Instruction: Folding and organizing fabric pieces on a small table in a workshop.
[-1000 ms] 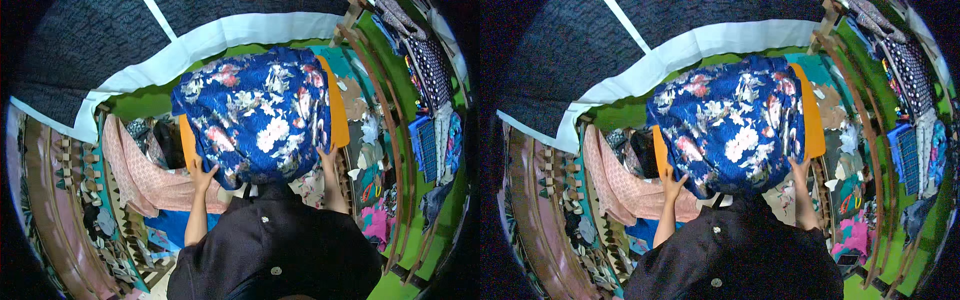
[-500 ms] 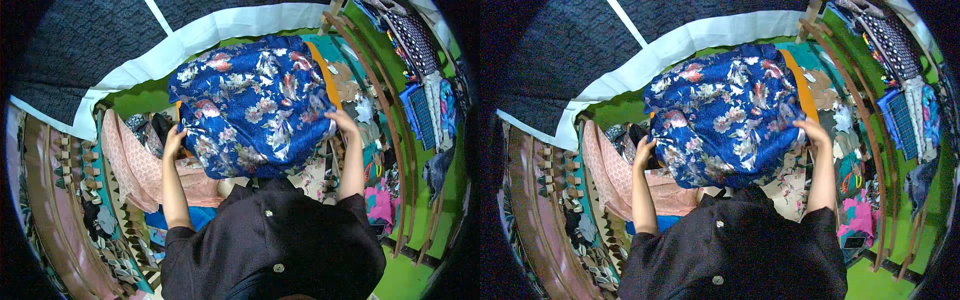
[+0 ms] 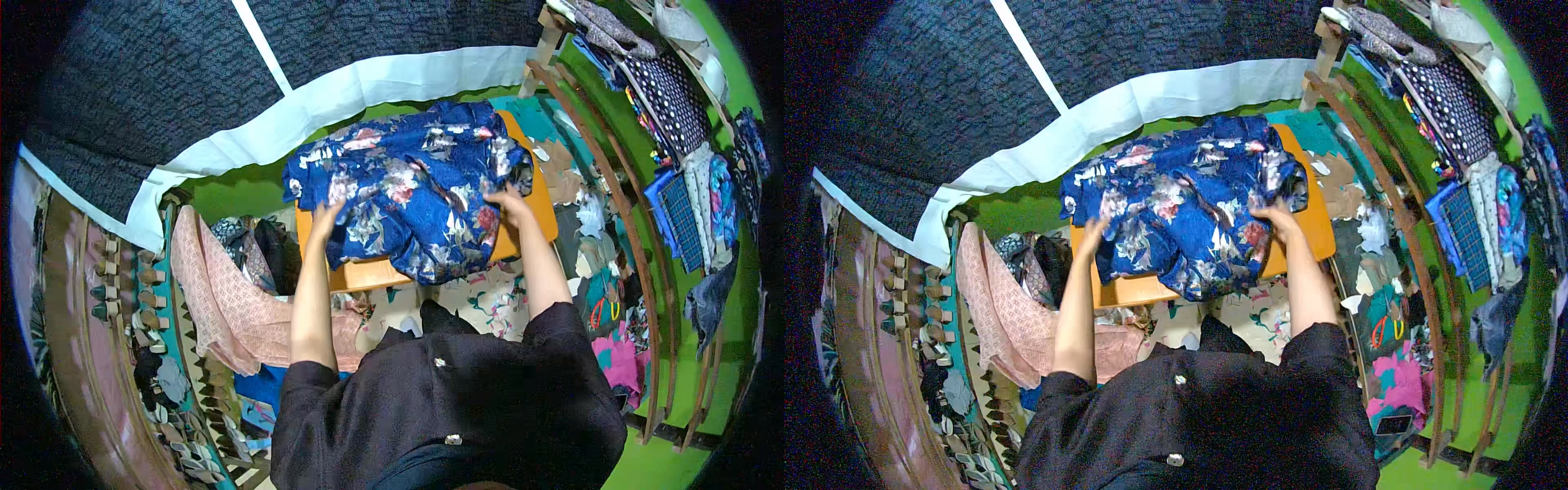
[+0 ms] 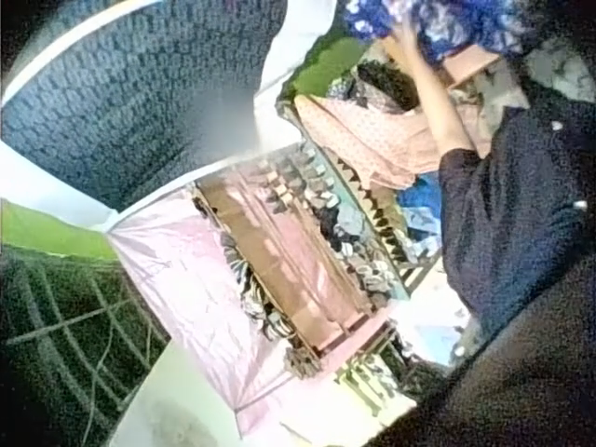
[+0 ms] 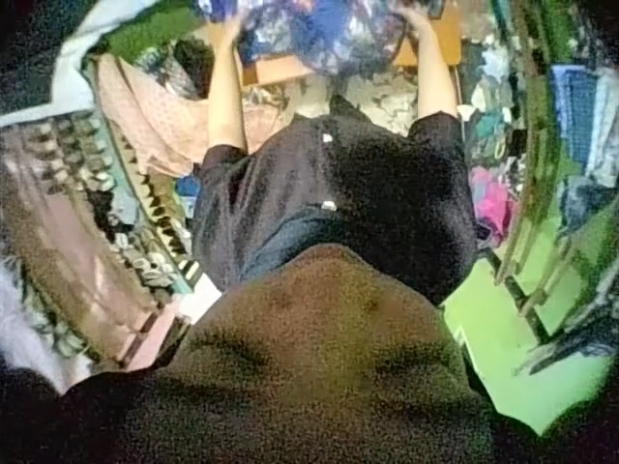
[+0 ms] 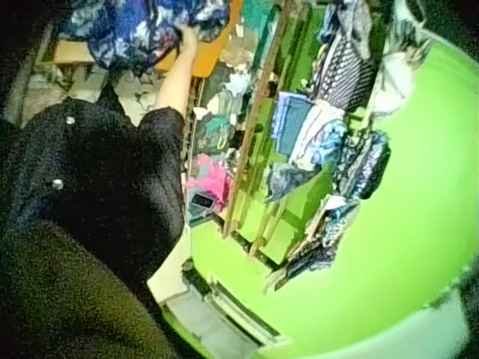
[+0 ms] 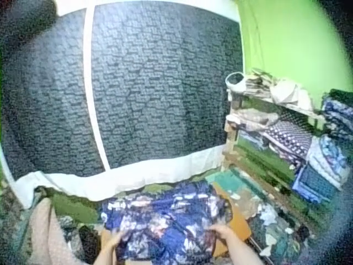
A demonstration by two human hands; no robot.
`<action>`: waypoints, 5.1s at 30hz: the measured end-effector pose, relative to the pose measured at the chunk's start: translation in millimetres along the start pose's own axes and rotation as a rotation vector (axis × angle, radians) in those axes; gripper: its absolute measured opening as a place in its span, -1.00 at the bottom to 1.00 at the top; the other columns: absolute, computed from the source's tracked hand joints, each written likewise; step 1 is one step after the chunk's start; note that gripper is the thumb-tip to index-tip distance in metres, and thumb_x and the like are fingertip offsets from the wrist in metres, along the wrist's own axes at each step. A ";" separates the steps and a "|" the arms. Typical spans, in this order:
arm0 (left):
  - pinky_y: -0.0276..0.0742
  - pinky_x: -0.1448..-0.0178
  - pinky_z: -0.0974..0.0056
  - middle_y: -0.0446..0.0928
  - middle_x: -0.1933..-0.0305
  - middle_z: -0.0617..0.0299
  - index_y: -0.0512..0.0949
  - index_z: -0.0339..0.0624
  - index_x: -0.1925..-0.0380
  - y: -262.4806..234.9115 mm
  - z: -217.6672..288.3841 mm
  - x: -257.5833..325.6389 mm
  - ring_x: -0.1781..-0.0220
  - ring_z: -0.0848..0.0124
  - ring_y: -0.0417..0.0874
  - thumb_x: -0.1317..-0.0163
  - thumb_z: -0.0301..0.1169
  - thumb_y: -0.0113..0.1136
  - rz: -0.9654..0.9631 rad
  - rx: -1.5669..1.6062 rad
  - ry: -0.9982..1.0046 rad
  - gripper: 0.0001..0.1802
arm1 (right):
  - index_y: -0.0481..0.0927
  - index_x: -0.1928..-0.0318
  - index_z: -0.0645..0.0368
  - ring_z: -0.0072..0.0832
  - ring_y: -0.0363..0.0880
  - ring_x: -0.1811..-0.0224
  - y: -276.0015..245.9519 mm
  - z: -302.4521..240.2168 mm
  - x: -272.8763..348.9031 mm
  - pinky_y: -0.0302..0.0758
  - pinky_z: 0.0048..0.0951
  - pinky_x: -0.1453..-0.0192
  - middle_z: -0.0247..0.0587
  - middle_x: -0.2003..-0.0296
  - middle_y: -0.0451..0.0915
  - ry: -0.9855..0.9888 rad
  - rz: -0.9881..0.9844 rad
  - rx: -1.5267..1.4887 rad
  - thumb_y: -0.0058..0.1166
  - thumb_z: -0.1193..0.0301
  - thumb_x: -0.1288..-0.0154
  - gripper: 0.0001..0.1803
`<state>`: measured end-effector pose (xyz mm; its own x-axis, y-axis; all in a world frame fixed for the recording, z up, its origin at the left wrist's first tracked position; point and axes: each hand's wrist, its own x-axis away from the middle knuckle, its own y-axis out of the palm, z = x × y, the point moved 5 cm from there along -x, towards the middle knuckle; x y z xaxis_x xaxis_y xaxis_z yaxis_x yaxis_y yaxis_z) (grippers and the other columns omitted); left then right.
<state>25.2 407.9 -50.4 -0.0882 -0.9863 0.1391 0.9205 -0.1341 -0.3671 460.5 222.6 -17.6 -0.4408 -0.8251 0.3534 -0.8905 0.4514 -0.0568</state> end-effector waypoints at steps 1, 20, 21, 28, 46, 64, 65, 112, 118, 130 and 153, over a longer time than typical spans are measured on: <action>0.35 -0.02 0.26 0.44 0.10 -0.14 0.23 -0.60 0.01 14.1 17.6 20.6 0.06 0.18 0.47 0.20 0.04 0.28 -0.132 0.012 0.002 -0.05 | 0.31 -0.03 0.20 -0.44 0.46 0.12 -3.8 18.1 7.9 0.41 -0.38 0.03 -0.25 0.14 0.47 0.112 -0.045 -0.084 0.17 0.45 0.01 -0.46; 0.28 -0.09 0.13 0.25 -0.04 -0.16 0.29 -0.29 0.01 141.5 114.1 154.7 -0.03 -0.04 0.33 0.02 -0.41 -0.02 -0.581 -0.266 0.595 -0.51 | 0.40 0.10 0.22 -0.38 0.47 0.28 116.0 -76.5 88.1 0.37 -0.37 0.20 -0.09 0.24 0.47 -0.504 0.152 0.457 0.26 0.16 0.16 -0.39; 0.27 -0.11 0.13 0.29 -0.02 -0.16 0.30 -0.27 0.01 138.9 118.4 162.6 -0.03 -0.03 0.34 -0.03 -0.42 -0.06 -0.611 -0.252 0.618 -0.56 | 0.32 -0.01 0.17 -0.32 0.50 0.25 140.7 -89.0 93.2 0.38 -0.43 0.21 -0.07 0.23 0.51 -0.710 0.083 0.729 0.28 0.20 0.19 -0.29; 0.38 0.10 0.20 0.46 0.25 -0.08 0.36 -0.24 0.16 100.3 60.2 139.5 0.15 0.19 0.51 -0.28 -0.22 -0.29 -0.431 0.377 -0.330 -0.65 | 0.54 0.26 0.14 -0.16 0.54 0.49 150.4 -83.0 57.4 0.41 -0.28 0.41 -0.05 0.55 0.54 -0.634 0.121 0.570 -0.02 0.44 -0.01 -0.78; 0.33 0.10 0.17 0.36 0.23 -0.04 0.32 -0.25 0.20 78.2 105.7 108.2 0.15 0.05 0.39 0.25 -0.24 0.37 0.256 -0.453 0.443 -0.39 | 0.34 0.20 0.11 -0.37 0.38 0.62 91.7 -52.5 32.1 0.26 -0.34 0.50 -0.15 0.64 0.41 -0.356 0.291 0.400 -0.04 0.49 -0.07 -0.76; 0.33 0.37 0.40 0.36 0.46 0.20 0.56 -0.16 0.31 35.8 160.8 104.4 0.48 0.45 0.39 0.04 -0.58 0.06 0.208 0.041 0.475 -0.76 | 0.13 -0.15 0.06 -0.21 0.30 -0.03 99.4 -103.7 80.4 0.29 -0.30 -0.05 0.06 -0.02 0.22 -0.498 0.128 0.445 0.28 0.44 0.23 -0.14; 0.32 0.41 0.41 0.36 0.52 0.21 0.56 -0.17 0.34 40.7 167.3 109.1 0.54 0.47 0.38 0.05 -0.61 0.03 0.148 0.110 0.565 -0.77 | 0.14 -0.15 0.04 -0.15 0.21 -0.09 105.7 -112.5 95.4 0.20 -0.22 -0.12 0.07 -0.05 0.19 -0.588 0.205 0.586 0.29 0.40 0.24 -0.14; 0.33 -0.08 0.26 0.41 0.05 0.11 0.37 -0.25 0.08 60.3 112.8 125.8 0.03 0.35 0.45 -0.23 -0.31 -0.32 -0.457 0.742 -0.170 -0.63 | -0.22 -0.25 0.38 -0.39 0.29 -0.13 207.2 -139.0 144.8 0.25 -0.46 -0.13 0.17 -0.09 0.27 -0.467 -0.760 0.020 0.05 0.41 -0.13 -0.15; 0.33 -0.03 0.30 0.45 0.13 0.21 0.32 -0.32 0.02 50.7 124.3 158.9 0.12 0.43 0.44 -0.13 -0.34 0.08 -0.554 0.229 0.248 -0.57 | 0.32 -0.01 0.33 -0.50 0.48 0.31 111.9 -95.7 114.8 0.42 -0.56 0.18 -0.16 0.27 0.51 -0.491 -0.053 0.106 0.04 0.43 -0.13 -0.56; 0.43 0.26 0.28 0.48 0.32 0.20 0.39 -0.25 0.21 -171.9 10.6 58.3 0.33 0.37 0.50 -0.21 -0.44 -0.12 0.289 0.490 -0.127 -0.81 | 0.52 0.22 0.25 -0.56 0.49 0.38 2.6 15.1 90.0 0.42 -0.53 0.26 -0.30 0.36 0.57 0.052 -0.434 0.248 0.12 0.44 -0.03 -0.73; 0.49 0.30 0.13 0.52 0.25 0.09 0.46 -0.36 0.19 -112.3 -148.8 98.9 0.30 0.25 0.56 0.11 -0.38 0.29 0.112 0.257 -0.804 -0.56 | 0.48 0.15 0.18 -0.55 0.40 0.12 3.3 -65.4 18.7 0.28 -0.52 0.02 -0.31 0.23 0.50 -0.274 -0.024 0.230 -0.01 0.34 -0.13 -0.72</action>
<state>-143.6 311.2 -132.3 0.2169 -0.6111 0.7612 0.9739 0.0821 -0.2116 456.6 230.9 49.9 -0.4059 -0.9090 0.0951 -0.8891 0.3687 -0.2712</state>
